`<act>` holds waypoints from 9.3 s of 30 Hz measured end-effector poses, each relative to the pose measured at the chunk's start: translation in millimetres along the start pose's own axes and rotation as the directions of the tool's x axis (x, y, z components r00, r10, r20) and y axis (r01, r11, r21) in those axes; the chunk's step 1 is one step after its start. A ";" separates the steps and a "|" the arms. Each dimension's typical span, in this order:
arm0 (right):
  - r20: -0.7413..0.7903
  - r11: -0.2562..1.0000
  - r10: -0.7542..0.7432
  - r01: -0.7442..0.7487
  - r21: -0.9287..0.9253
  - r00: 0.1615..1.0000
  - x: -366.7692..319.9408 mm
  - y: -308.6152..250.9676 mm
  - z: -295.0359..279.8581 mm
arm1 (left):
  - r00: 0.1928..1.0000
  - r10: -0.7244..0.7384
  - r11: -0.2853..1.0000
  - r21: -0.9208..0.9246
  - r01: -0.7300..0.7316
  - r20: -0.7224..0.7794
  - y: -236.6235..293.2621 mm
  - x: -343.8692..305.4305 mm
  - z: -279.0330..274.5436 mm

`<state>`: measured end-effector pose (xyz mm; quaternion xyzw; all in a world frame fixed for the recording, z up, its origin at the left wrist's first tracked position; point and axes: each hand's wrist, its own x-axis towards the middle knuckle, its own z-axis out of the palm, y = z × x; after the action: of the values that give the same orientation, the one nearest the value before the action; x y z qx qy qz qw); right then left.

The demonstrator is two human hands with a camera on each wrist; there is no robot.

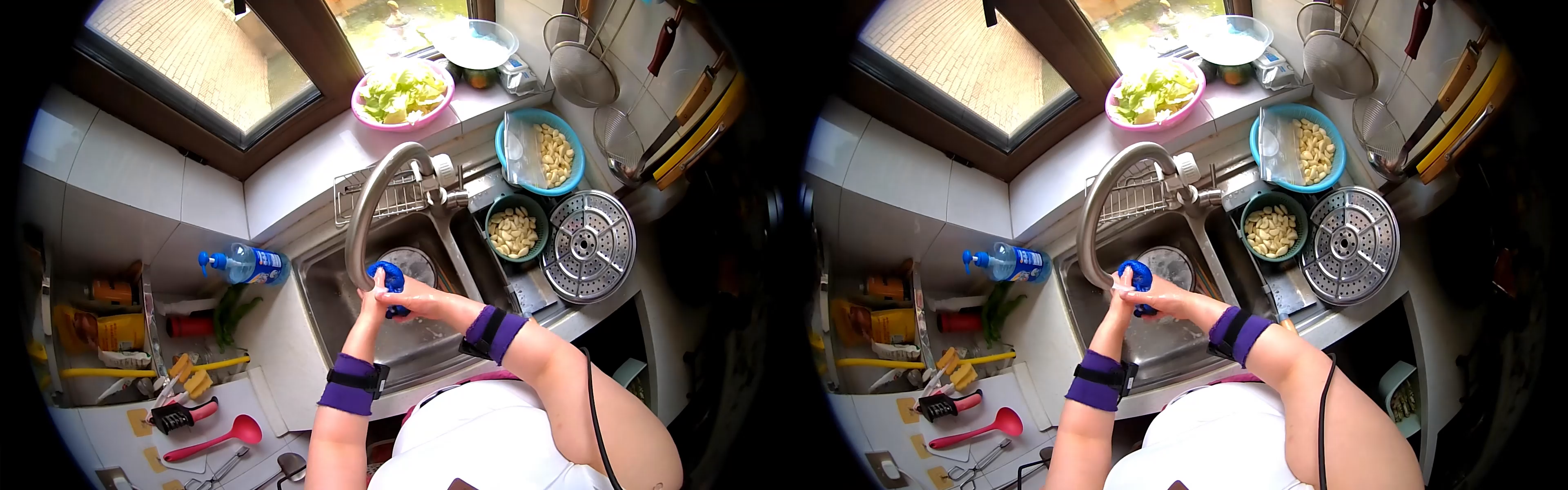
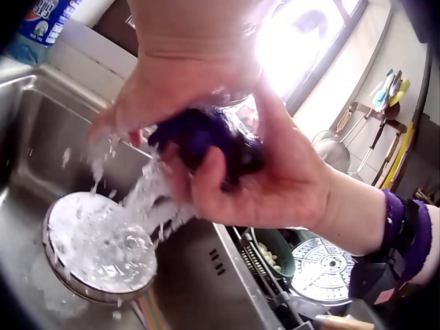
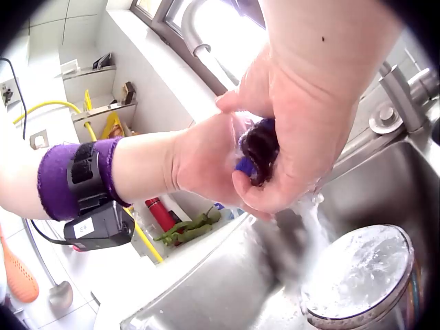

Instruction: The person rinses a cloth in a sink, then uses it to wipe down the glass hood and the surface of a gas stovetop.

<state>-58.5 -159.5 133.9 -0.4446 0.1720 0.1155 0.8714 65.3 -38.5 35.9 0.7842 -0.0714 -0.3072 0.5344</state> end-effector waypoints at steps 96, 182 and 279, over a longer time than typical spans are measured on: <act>0.120 0.586 -0.519 0.455 -0.671 0.846 -41.2 25.3 26.6 | 0.796 -0.241 0.579 -0.575 0.577 0.555 19.0 -40.8 -38.6; -0.024 0.408 -0.713 0.387 -0.827 0.701 5.1 24.8 -44.4 | 0.656 0.486 0.446 0.481 -0.754 0.578 122.0 -74.5 -27.4; -0.371 0.780 -0.418 0.118 -0.614 0.829 40.3 12.6 -10.8 | 0.863 -0.496 0.856 -0.108 0.505 0.102 13.2 -43.1 -30.3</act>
<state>-28.2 -159.1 102.5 -0.7175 0.2764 -0.0845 0.6338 50.5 -0.9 72.3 0.7277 0.1363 -0.4668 0.4836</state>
